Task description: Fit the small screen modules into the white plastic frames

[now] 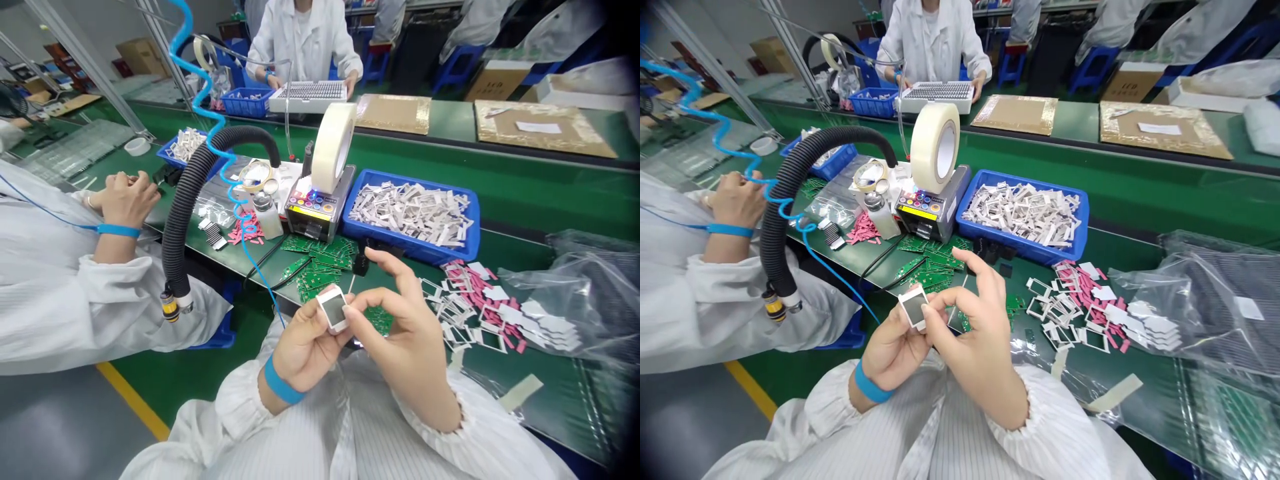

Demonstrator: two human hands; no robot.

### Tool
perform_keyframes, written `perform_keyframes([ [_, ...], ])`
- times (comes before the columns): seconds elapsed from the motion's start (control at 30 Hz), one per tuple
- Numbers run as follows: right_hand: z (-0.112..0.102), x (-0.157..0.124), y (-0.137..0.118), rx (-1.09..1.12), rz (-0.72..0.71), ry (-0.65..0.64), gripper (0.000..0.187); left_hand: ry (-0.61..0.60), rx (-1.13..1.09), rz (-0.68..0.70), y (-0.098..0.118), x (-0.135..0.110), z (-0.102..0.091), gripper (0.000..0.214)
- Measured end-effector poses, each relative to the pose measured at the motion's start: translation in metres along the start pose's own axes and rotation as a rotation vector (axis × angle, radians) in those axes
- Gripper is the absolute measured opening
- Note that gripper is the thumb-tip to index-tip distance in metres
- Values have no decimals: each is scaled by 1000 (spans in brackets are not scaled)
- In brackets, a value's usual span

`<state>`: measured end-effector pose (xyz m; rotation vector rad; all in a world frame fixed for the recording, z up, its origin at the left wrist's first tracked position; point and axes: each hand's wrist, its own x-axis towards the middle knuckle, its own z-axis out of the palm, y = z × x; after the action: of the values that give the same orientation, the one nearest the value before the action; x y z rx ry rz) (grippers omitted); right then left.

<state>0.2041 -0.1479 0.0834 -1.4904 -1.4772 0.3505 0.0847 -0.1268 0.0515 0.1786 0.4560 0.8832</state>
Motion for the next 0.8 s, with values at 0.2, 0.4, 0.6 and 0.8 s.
perform_keyframes([
  [0.2, 2, 3, 3, -1, 36, -16, 14, 37, 54, 27, -1, 1, -1, 29],
  [0.4, 10, 2, 12, -192, -94, 40, 5, 120, 66, 47, -2, 5, -6, 26],
  [0.6, 11, -11, 21, -456, -413, -206, 36, 91, 202, -65, 3, 0, -19, 15],
  [0.8, -4, -27, 33, -19, -400, -420, 17, -42, 516, -278, 7, -13, -38, 13],
])
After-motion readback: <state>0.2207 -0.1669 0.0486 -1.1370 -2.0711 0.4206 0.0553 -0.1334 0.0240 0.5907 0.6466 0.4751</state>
